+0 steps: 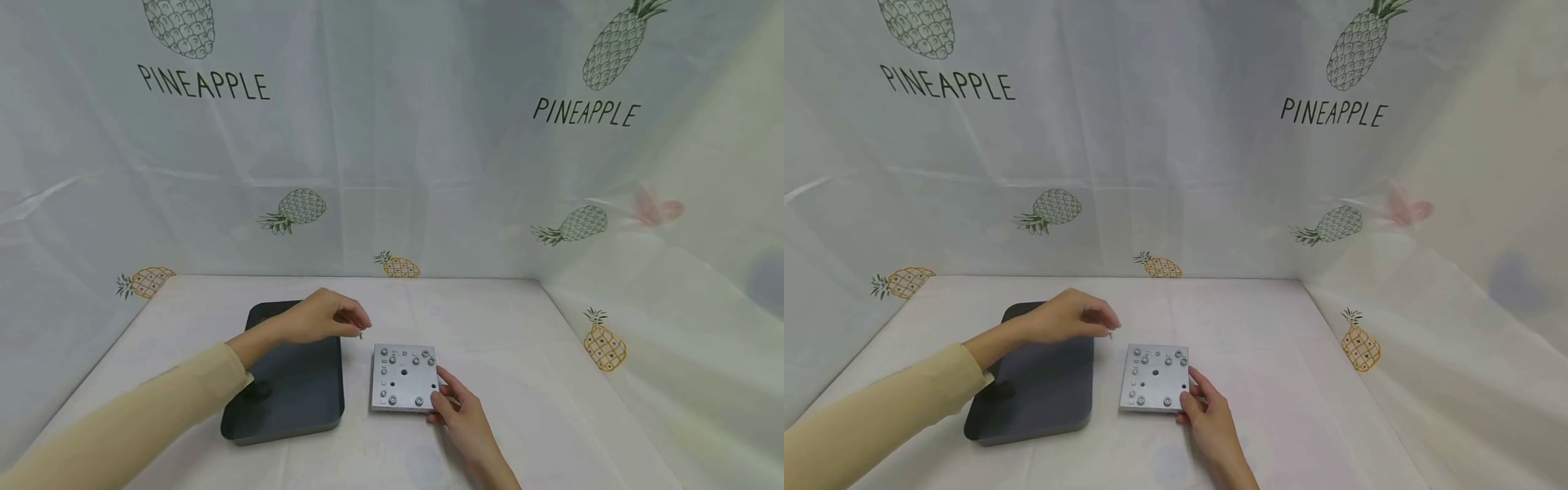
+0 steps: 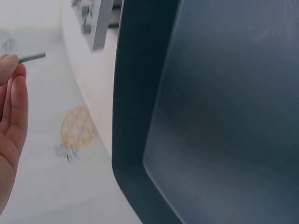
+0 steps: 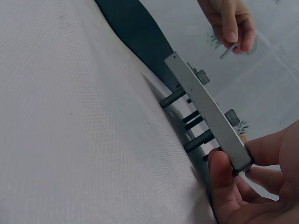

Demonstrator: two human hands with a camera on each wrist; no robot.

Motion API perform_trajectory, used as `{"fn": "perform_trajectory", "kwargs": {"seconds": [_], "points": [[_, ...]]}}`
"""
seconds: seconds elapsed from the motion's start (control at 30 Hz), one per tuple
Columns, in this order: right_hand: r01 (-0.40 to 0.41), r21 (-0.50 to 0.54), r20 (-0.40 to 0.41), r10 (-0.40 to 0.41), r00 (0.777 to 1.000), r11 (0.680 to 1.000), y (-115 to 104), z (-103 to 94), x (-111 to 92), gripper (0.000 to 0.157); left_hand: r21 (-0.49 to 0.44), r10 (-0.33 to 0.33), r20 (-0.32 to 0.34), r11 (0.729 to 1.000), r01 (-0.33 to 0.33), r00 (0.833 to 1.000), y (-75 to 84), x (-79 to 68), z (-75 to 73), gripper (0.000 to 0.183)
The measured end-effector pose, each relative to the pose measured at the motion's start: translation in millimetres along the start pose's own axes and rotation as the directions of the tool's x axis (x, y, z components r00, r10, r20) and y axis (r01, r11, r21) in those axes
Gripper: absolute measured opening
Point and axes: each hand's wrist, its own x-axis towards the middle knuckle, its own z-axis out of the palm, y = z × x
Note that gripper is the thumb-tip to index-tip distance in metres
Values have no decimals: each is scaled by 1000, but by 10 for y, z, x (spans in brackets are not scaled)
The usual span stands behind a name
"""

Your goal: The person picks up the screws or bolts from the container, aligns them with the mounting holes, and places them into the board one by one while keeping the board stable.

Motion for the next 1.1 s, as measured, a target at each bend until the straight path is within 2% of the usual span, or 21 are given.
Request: {"fn": "perform_trajectory", "kwargs": {"seconds": [0.13,0.3,0.67,1.1], "points": [[10,14,1,-10,1000,1000,-9,-1,-7,58,-19,-4,46,1000,5,999,54,99,145,17],[10,23,3,-10,1000,1000,-1,4,-1,58,-35,9,72,999,-7,997,82,198,291,16],[13,5,0,-13,1000,1000,12,-8,7,57,-76,26,150,997,-14,988,91,326,565,17],[30,8,8,-30,1000,1000,-4,-21,-13,58,-77,29,176,997,-16,984,112,373,681,15]]}}
